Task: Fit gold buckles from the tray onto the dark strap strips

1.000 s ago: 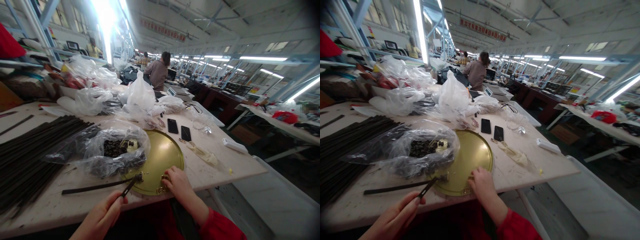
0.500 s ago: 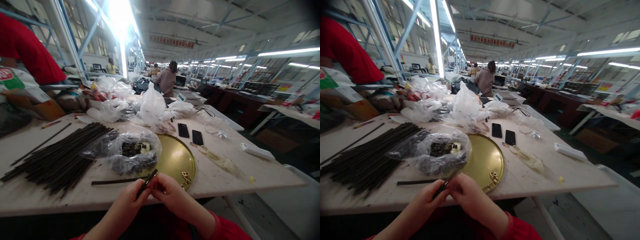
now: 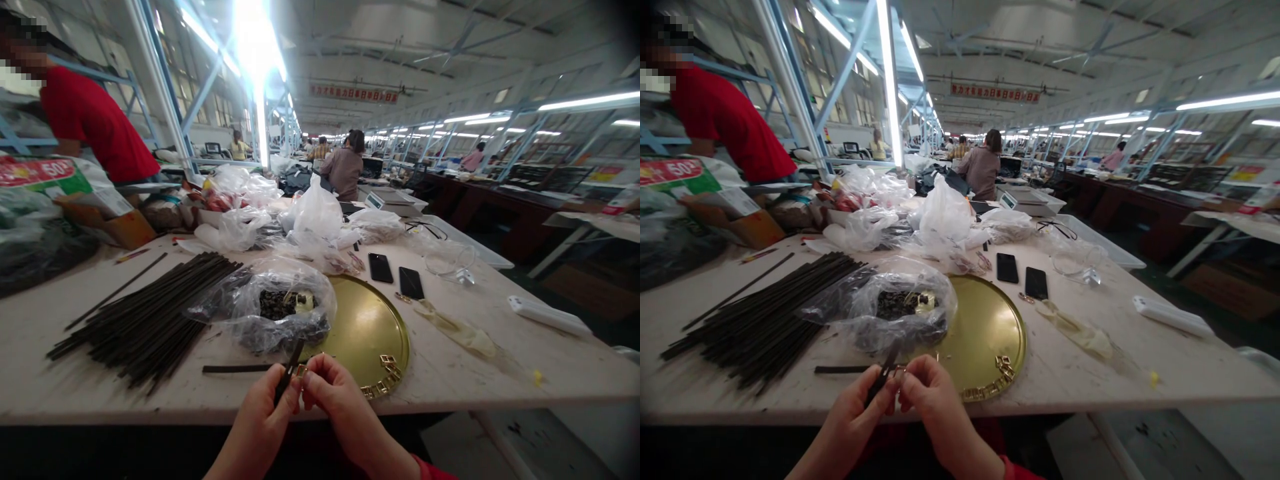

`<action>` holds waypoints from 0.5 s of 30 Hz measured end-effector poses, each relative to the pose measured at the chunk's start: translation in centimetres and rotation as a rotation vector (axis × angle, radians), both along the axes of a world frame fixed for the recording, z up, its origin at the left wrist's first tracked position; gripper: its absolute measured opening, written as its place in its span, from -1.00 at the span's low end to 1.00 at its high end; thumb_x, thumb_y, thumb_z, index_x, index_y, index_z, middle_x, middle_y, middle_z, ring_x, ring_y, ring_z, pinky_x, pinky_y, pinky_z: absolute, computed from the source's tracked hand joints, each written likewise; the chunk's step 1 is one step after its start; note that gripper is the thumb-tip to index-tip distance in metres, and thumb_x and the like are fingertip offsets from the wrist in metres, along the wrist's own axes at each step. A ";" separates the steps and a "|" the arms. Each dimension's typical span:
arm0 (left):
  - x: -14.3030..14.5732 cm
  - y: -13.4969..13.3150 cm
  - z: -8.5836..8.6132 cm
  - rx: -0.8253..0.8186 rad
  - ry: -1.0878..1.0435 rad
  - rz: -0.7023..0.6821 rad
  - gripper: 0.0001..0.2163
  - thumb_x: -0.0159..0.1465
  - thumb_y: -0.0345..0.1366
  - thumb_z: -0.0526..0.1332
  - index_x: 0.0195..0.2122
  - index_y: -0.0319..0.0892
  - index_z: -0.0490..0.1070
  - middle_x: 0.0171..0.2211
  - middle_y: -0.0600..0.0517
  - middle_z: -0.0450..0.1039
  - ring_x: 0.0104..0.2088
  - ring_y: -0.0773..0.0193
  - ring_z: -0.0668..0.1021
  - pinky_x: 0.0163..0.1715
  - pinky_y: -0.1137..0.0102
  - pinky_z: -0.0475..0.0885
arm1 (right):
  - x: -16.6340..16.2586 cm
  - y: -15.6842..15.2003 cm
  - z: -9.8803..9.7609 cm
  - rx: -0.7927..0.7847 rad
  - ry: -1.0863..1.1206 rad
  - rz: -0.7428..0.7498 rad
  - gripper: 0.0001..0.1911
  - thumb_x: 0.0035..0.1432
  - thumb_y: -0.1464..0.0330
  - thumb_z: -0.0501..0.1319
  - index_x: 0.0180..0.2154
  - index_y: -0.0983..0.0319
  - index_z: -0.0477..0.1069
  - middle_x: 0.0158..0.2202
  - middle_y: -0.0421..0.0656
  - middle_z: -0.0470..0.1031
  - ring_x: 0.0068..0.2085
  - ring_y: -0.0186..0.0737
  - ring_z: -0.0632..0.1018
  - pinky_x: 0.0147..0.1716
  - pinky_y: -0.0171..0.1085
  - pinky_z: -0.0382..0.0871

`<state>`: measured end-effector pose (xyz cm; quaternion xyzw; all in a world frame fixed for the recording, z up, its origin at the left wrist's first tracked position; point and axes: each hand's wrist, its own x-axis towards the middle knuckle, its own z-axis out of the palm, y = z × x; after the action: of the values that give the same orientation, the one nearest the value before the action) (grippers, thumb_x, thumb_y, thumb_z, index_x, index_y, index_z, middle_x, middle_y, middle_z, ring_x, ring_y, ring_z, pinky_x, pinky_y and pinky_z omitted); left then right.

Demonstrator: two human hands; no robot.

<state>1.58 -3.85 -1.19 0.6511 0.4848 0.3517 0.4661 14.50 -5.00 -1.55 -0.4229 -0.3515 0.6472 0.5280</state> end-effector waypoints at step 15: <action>0.1 -0.9 -0.3 0.102 0.078 0.042 -0.80 0.23 -0.19 0.03 -0.46 -0.14 0.31 -0.53 0.09 0.39 -0.50 0.27 0.42 -0.47 0.46 0.30 | -0.5 0.4 -0.4 0.003 0.018 -0.028 -0.82 -0.09 0.33 0.25 -0.50 0.25 0.26 -0.58 -0.32 0.26 -0.55 -0.43 0.28 -0.51 -0.40 0.15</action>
<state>1.66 -4.75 -1.52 0.6770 0.4977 0.3601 0.4052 13.96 -4.62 -1.92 -0.4210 -0.3417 0.6431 0.5407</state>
